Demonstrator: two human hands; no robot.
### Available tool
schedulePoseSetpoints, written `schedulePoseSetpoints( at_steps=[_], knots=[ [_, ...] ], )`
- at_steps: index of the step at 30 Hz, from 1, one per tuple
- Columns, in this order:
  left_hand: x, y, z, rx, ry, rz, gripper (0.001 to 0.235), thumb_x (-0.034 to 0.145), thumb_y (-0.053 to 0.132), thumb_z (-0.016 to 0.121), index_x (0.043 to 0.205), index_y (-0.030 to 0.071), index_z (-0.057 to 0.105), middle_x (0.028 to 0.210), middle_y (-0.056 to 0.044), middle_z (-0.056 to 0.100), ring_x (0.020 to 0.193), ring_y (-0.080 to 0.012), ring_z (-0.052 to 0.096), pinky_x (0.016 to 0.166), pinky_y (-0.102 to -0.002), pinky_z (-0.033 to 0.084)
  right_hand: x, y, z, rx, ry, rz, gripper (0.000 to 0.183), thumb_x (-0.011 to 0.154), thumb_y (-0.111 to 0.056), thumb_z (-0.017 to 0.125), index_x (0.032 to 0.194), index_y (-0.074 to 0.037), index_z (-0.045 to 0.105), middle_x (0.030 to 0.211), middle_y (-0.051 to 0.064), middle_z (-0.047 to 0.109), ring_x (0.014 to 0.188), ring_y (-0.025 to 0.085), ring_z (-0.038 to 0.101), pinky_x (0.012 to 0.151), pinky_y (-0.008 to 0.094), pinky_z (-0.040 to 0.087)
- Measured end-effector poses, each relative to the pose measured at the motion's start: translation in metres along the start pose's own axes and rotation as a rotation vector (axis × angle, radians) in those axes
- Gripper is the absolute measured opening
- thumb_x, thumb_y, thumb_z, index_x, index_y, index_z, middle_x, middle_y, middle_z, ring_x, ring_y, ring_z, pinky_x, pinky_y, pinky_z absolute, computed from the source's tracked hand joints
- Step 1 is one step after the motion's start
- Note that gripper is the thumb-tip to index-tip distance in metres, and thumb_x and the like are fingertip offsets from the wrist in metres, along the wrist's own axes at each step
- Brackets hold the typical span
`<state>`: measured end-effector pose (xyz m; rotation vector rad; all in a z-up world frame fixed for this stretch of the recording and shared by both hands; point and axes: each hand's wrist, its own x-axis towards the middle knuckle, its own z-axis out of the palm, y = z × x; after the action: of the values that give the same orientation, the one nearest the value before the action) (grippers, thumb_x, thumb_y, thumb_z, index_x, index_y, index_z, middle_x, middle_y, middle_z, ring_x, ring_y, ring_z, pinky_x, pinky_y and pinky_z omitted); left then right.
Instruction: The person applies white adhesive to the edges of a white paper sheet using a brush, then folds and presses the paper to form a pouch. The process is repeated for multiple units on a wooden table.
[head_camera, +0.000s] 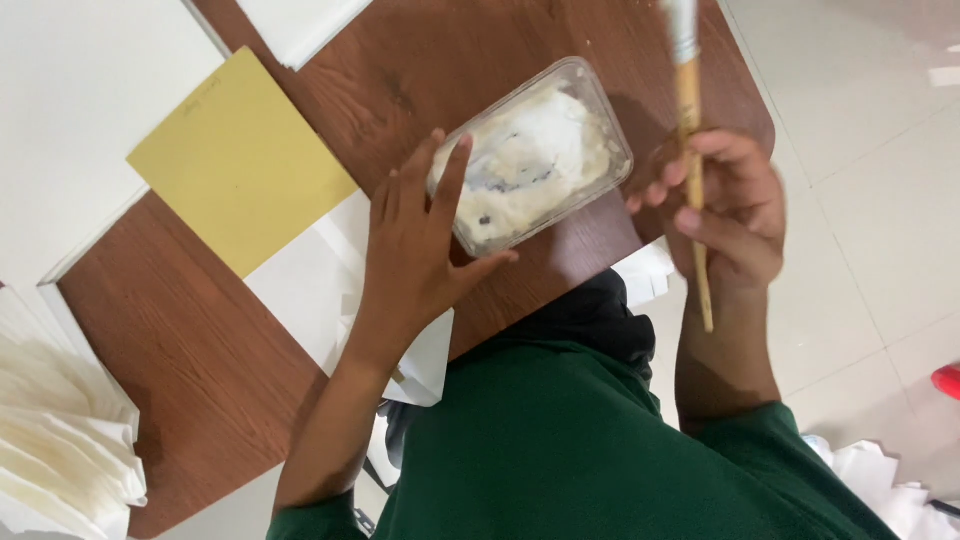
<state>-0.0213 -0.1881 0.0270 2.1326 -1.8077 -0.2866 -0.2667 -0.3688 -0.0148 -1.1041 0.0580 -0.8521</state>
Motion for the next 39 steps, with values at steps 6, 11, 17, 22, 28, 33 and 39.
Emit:
schedulePoseSetpoints(
  at_steps=[6, 11, 17, 22, 28, 33, 39],
  knots=[
    [-0.027, 0.015, -0.001, 0.020, 0.124, -0.002, 0.111, 0.095, 0.065, 0.082, 0.165, 0.009, 0.017, 0.150, -0.029, 0.039, 0.136, -0.0421, 0.050, 0.110, -0.052, 0.052, -0.016, 0.004, 0.015, 0.504, -0.091, 0.095, 0.067, 0.086, 0.015, 0.041, 0.149, 0.000, 0.056, 0.116, 0.013, 0.069, 0.101, 0.026, 0.068, 0.092, 0.038, 0.064],
    [-0.045, 0.031, 0.008, 0.153, 0.196, -0.062, 0.099, 0.096, 0.068, 0.071, 0.154, -0.003, 0.034, 0.149, -0.023, 0.052, 0.133, -0.0388, 0.054, 0.112, -0.052, 0.048, -0.017, 0.002, 0.038, -0.044, 0.143, 0.014, 0.025, 0.106, -0.033, 0.065, 0.111, -0.008, 0.061, 0.082, 0.002, 0.061, 0.072, 0.018, 0.064, 0.068, 0.031, 0.056],
    [-0.049, 0.041, 0.010, -0.005, 0.205, -0.213, 0.089, 0.093, 0.057, 0.078, 0.150, 0.001, 0.039, 0.152, -0.018, 0.048, 0.145, -0.0383, 0.047, 0.116, -0.053, 0.046, -0.043, 0.036, 0.034, -0.747, 0.217, -0.274, 0.026, 0.109, -0.030, 0.052, 0.105, -0.005, 0.059, 0.069, 0.006, 0.051, 0.054, 0.018, 0.050, 0.048, 0.029, 0.040],
    [-0.051, 0.044, 0.012, -0.016, 0.190, -0.207, 0.089, 0.095, 0.053, 0.081, 0.151, 0.002, 0.036, 0.151, -0.019, 0.045, 0.139, -0.0372, 0.051, 0.111, -0.050, 0.050, -0.058, 0.050, 0.035, -1.009, 0.189, -0.352, 0.020, 0.105, -0.018, 0.060, 0.105, 0.002, 0.061, 0.084, 0.017, 0.063, 0.070, 0.026, 0.062, 0.060, 0.033, 0.052],
    [-0.049, 0.043, 0.012, -0.017, 0.170, -0.228, 0.096, 0.090, 0.055, 0.085, 0.152, 0.003, 0.035, 0.151, -0.018, 0.045, 0.139, -0.0360, 0.051, 0.111, -0.050, 0.049, -0.061, 0.049, 0.047, -0.967, 0.151, -0.272, 0.043, 0.105, -0.034, 0.053, 0.088, 0.005, 0.064, 0.067, 0.017, 0.061, 0.051, 0.026, 0.056, 0.048, 0.035, 0.045],
    [-0.051, 0.043, 0.013, 0.003, 0.165, -0.228, 0.093, 0.093, 0.058, 0.081, 0.153, 0.004, 0.035, 0.154, -0.018, 0.044, 0.140, -0.0361, 0.051, 0.109, -0.050, 0.050, -0.059, 0.033, 0.044, -0.859, 0.110, -0.341, 0.028, 0.109, -0.030, 0.051, 0.104, -0.003, 0.053, 0.065, 0.011, 0.050, 0.047, 0.023, 0.046, 0.045, 0.034, 0.040],
    [-0.048, 0.042, 0.012, -0.019, 0.153, -0.239, 0.099, 0.090, 0.057, 0.085, 0.154, 0.004, 0.032, 0.154, -0.018, 0.044, 0.141, -0.0363, 0.050, 0.112, -0.051, 0.048, -0.045, 0.038, 0.045, -1.152, 0.034, -0.439, 0.027, 0.102, -0.023, 0.062, 0.084, -0.003, 0.061, 0.070, 0.010, 0.064, 0.057, 0.025, 0.066, 0.051, 0.034, 0.052]
  ],
)
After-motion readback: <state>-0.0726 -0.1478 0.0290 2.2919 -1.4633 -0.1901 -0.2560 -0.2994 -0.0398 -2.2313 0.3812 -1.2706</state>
